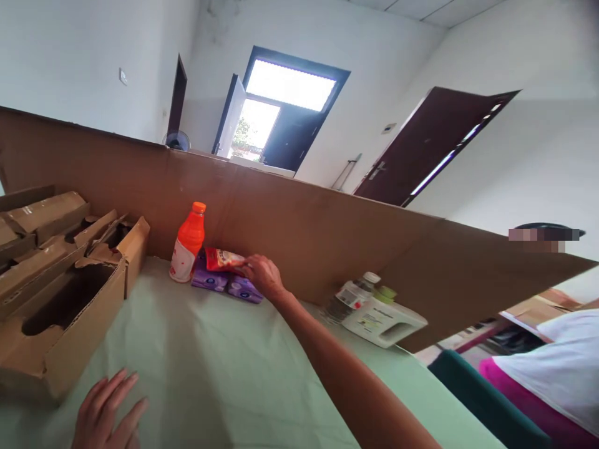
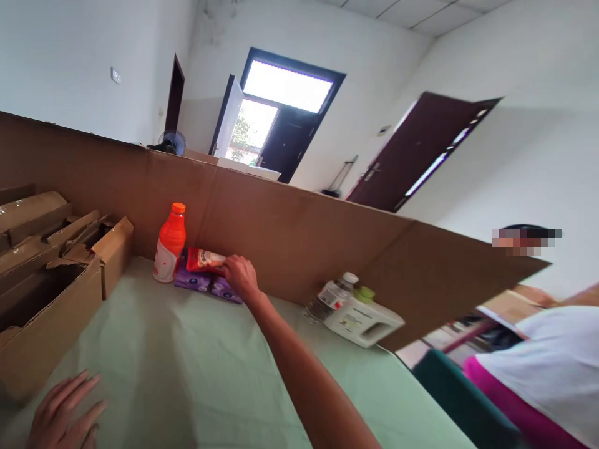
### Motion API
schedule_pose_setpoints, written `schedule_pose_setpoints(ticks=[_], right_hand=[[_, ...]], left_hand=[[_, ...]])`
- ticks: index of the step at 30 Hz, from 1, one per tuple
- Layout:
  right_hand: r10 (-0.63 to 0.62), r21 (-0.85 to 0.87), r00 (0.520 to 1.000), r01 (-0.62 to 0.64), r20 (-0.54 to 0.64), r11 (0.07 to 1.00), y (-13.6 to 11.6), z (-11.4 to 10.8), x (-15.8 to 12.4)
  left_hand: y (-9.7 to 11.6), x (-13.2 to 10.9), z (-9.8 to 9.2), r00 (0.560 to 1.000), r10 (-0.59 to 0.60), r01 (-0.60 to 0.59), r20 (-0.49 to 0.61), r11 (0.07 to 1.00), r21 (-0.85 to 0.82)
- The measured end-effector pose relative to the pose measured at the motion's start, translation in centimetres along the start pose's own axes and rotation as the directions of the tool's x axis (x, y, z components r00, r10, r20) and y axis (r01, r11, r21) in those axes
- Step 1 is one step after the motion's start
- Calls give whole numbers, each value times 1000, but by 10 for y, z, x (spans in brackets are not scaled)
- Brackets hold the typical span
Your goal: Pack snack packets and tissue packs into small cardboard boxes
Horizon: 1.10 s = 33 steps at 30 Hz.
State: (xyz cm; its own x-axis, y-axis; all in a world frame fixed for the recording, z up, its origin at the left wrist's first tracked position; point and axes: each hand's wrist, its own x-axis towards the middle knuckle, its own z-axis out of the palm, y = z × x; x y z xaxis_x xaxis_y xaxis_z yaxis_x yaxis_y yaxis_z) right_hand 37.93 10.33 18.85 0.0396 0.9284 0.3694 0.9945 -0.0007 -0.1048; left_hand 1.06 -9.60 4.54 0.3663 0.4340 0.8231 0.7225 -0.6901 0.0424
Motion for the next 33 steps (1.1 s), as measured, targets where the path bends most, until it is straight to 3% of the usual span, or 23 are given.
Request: schedule_pose_setpoints(ticks=[4,7,9,13,18,22,27,33], right_hand=[[-33,24,997,31,72,999,10,26,-17],[-58,62,997,56,43,997,4,23,-23],[-114,108,993,112,20,988,-12,15,-19],[-335,205,942,333,-26,920,-82,-6,-3],[-598,220,801,587,-16,779,-201,-21,21],[-705,161,701,688,105,708,-274,-22,49],[-662,18,650,708,374,706,-316,-3,90],[-512,-184,666,689,542,701,-336,27,112]], left_hand=[[2,-3,-3,998,-63,63,3,997,-51],[12,4,-9,986,-153,156,71,986,-51],[17,13,-7,959,-217,234,183,969,-77],[7,36,20,836,-377,473,400,864,-173],[-33,40,71,761,-540,623,359,763,-174],[-56,22,90,710,-635,700,303,682,-211],[-59,15,95,687,-649,726,325,633,-270],[-54,17,101,684,-644,729,343,619,-292]])
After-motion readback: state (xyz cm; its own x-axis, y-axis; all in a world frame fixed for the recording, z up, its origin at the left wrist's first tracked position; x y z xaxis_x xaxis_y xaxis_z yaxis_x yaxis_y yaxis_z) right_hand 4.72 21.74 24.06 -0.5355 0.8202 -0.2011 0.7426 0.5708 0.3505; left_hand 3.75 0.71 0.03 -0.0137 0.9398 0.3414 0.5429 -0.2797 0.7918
